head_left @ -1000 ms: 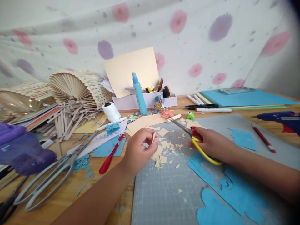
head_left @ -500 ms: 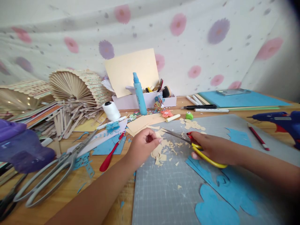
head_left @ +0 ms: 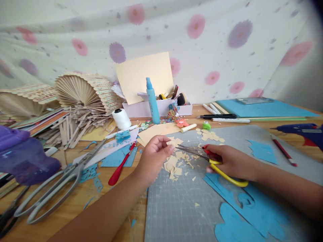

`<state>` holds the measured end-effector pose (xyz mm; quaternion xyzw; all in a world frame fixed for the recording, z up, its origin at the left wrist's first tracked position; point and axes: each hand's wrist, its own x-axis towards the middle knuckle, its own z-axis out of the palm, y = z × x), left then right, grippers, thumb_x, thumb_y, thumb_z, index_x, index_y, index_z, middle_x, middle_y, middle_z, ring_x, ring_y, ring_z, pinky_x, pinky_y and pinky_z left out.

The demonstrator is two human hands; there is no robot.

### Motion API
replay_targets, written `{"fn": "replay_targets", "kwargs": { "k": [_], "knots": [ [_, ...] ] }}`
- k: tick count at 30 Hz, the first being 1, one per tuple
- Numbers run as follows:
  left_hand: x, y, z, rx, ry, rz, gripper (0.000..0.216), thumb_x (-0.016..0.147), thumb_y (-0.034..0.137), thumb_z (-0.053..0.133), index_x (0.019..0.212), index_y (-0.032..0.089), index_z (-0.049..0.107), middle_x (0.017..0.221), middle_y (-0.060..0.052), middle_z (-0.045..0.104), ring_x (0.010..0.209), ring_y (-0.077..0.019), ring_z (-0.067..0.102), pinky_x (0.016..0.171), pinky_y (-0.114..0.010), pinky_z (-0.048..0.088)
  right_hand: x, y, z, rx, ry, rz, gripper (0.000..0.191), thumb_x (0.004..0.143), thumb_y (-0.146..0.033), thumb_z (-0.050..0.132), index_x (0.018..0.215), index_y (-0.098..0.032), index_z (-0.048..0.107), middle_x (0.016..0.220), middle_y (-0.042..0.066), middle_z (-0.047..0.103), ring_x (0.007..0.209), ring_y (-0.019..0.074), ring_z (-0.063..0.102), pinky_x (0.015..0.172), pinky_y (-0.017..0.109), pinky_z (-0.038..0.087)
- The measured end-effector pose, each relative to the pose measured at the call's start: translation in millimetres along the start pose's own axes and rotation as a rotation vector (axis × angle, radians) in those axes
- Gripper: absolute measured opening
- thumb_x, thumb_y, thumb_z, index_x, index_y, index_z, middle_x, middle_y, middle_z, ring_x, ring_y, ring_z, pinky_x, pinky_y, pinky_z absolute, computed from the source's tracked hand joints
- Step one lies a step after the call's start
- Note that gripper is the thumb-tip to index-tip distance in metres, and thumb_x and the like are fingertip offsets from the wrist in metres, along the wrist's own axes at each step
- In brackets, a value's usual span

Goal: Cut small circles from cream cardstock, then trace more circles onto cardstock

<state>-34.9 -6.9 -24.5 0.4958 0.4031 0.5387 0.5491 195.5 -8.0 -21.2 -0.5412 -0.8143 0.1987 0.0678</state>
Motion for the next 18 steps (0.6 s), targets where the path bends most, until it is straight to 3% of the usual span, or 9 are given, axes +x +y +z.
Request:
{"fn": "replay_targets", "kwargs": {
  "k": [6, 18],
  "knots": [
    [-1.2, -0.4, 1.3, -0.105, -0.018, -0.057, 0.018, 0.064, 0.026, 0.073, 0.07, 0.016, 0.059, 0.061, 0.002, 0.065, 0.057, -0.0092, 0.059, 0.062, -0.023, 0.046, -2.8, -1.4, 1.3, 0.152, 0.027, -0.031, 0.025, 0.071, -0.044, 0.058, 0.075, -0.021, 0.049, 0.062, -0.004, 0.046, 0.058, 0.0163, 0.046, 0.052, 0.026, 0.034],
    [-11.3, 4.2, 5.3, 0.205, -0.138, 0.055, 0.005, 0.071, 0.023, 0.061, 0.069, 0.018, 0.062, 0.06, 0.001, 0.062, 0.059, -0.0124, 0.058, 0.059, -0.025, 0.047, -8.4, -10.0, 7.0, 0.244, -0.004, -0.075, 0.023, 0.072, -0.039, 0.058, 0.071, -0.023, 0.041, 0.06, -0.005, 0.042, 0.056, 0.0152, 0.04, 0.05, 0.026, 0.029]
  ]
}}
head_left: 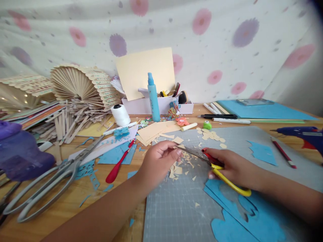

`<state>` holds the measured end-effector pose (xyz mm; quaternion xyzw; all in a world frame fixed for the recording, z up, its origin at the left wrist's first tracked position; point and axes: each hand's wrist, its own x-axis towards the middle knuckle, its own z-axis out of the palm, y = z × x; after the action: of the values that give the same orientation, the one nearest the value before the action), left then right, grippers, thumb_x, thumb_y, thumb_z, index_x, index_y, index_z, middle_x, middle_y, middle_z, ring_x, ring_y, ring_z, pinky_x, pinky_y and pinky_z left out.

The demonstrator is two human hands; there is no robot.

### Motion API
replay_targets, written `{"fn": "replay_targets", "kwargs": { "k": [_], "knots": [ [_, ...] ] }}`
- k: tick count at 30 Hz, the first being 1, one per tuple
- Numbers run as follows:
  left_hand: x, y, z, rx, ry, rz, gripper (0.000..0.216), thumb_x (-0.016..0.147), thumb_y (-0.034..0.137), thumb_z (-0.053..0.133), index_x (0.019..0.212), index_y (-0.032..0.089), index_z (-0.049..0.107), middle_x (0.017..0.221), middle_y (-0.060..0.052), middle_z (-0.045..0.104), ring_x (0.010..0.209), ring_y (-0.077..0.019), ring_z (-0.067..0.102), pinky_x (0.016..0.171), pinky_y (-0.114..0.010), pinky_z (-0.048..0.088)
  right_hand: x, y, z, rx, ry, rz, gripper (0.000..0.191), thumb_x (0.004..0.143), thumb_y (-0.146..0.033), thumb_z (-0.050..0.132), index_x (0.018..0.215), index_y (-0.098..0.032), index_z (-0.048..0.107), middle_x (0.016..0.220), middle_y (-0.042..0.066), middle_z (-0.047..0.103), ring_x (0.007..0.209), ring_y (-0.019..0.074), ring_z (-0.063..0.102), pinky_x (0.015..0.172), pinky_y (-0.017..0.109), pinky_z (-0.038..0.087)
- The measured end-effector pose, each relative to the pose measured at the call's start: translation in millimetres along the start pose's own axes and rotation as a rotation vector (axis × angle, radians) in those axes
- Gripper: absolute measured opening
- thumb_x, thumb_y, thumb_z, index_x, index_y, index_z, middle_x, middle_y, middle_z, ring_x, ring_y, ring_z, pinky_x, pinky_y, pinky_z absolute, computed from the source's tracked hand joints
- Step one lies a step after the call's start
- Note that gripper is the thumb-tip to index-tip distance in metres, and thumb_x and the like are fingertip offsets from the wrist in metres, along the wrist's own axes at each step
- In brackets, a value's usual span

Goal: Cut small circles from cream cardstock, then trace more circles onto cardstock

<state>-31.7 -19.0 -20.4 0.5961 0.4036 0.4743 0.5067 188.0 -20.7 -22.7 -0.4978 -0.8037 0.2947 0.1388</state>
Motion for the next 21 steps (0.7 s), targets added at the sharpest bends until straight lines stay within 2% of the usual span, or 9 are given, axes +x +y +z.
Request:
{"fn": "replay_targets", "kwargs": {
  "k": [11, 21],
  "knots": [
    [-3.7, 3.7, 7.8, -0.1, 0.0, -0.082, 0.005, 0.069, 0.022, 0.063, 0.067, 0.019, 0.059, 0.062, 0.001, 0.066, 0.059, -0.0126, 0.062, 0.061, -0.027, 0.051, 0.2, 0.3, -0.5, 0.031, -0.046, -0.028, 0.019, 0.071, -0.036, 0.057, 0.077, -0.022, 0.046, 0.062, -0.005, 0.043, 0.057, 0.015, 0.04, 0.051, 0.025, 0.03],
    [-3.7, 1.8, 6.5, -0.119, -0.026, -0.058, 0.009, 0.068, 0.023, 0.066, 0.065, 0.018, 0.06, 0.06, 0.001, 0.065, 0.055, -0.0121, 0.059, 0.059, -0.027, 0.05, 0.2, 0.4, 0.5, 0.034, -0.03, -0.045, 0.019, 0.071, -0.037, 0.058, 0.074, -0.023, 0.047, 0.062, -0.003, 0.047, 0.058, 0.0165, 0.043, 0.052, 0.027, 0.032]
  ]
}}
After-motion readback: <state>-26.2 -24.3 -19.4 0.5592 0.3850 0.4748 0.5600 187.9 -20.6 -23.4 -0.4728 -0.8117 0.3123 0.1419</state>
